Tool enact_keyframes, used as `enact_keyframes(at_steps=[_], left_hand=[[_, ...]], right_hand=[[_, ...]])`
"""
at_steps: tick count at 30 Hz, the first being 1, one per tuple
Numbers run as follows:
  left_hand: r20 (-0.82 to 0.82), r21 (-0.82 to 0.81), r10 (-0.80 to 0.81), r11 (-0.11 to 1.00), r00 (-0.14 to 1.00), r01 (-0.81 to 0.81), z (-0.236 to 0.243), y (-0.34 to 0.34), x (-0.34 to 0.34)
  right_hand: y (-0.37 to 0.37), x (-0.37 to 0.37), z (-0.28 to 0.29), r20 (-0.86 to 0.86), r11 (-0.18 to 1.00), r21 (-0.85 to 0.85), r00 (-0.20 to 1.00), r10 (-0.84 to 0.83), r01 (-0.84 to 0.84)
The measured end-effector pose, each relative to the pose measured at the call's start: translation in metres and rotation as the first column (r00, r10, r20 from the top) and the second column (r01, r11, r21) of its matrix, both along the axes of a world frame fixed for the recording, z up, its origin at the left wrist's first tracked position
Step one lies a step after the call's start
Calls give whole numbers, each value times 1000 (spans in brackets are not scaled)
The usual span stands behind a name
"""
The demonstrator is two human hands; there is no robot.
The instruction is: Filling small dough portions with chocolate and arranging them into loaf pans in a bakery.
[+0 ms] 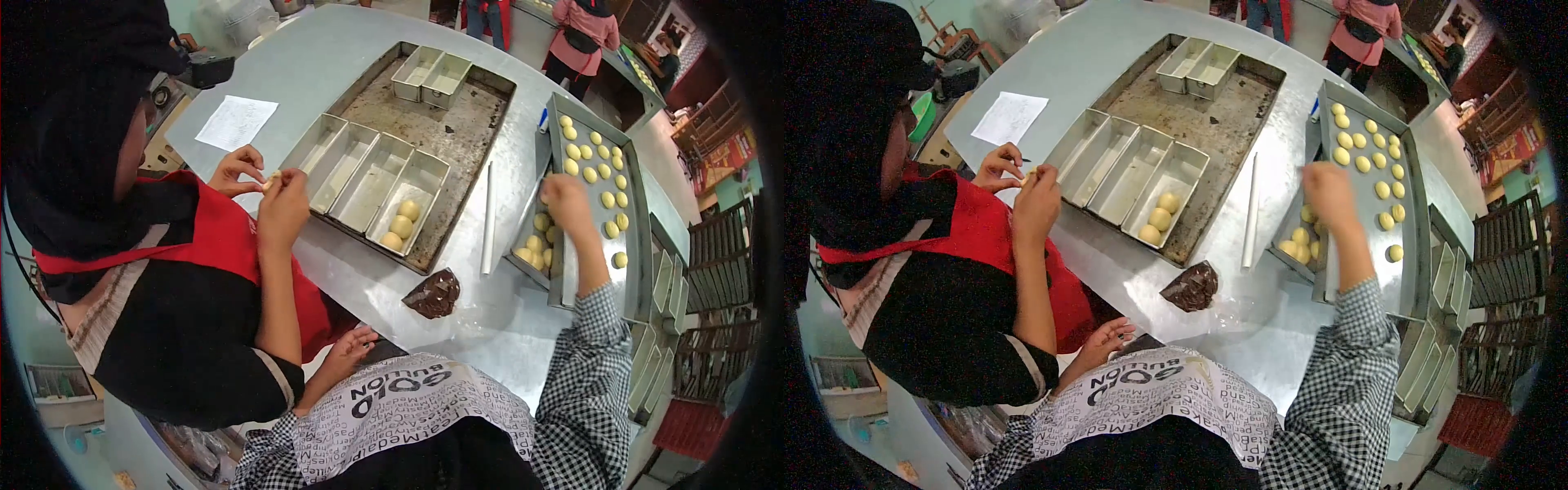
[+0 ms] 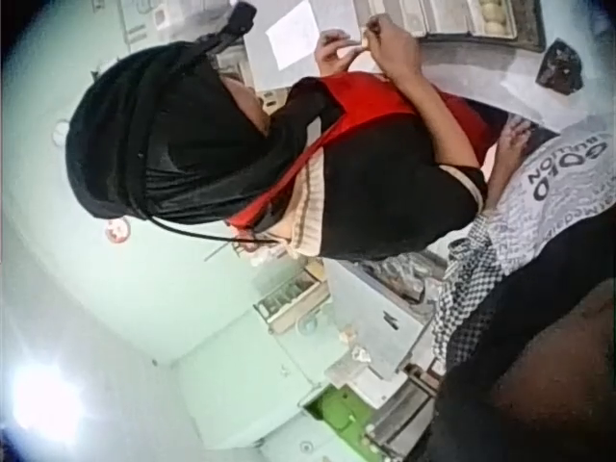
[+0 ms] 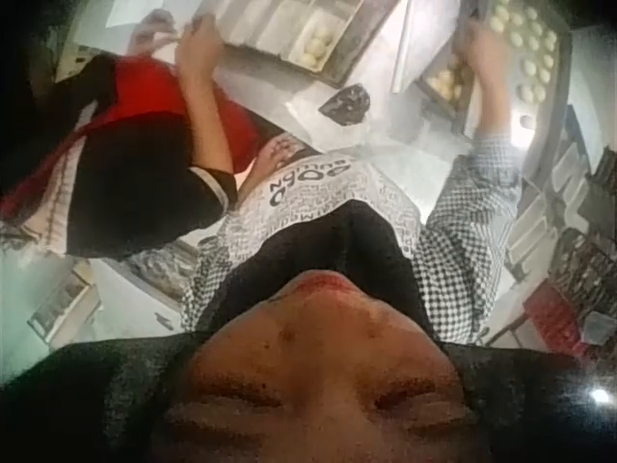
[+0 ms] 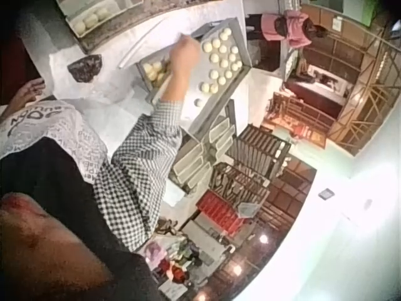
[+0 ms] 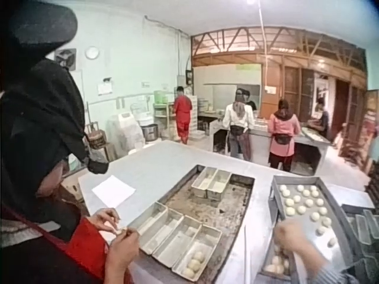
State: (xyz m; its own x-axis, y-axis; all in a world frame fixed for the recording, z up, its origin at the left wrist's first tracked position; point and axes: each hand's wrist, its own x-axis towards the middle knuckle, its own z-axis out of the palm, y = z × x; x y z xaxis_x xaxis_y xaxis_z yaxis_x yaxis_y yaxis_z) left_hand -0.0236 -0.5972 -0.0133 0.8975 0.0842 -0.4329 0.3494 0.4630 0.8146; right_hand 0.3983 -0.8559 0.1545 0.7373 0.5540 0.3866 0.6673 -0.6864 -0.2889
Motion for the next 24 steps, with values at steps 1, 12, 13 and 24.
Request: enact_keyframes(at_steps=[1,12,13,24], left_hand=[[-23,22,-15,1000,1000,15,3,-5,4],[-30,209,-21,978,999,27,-6,-54,18],[-29,217,-29,976,999,35,-4,-61,21],[-14,302,-88,949,996,88,22,-130,23]], right_hand=[[-49,15,-5,211,1000,-17,977,-10,14],[-319,45,-95,-86,735,-198,736,-672,648],[-308,42,-93,-149,771,-184,758,-635,609],[-290,71,-128,-31,776,-257,798,-602,576]])
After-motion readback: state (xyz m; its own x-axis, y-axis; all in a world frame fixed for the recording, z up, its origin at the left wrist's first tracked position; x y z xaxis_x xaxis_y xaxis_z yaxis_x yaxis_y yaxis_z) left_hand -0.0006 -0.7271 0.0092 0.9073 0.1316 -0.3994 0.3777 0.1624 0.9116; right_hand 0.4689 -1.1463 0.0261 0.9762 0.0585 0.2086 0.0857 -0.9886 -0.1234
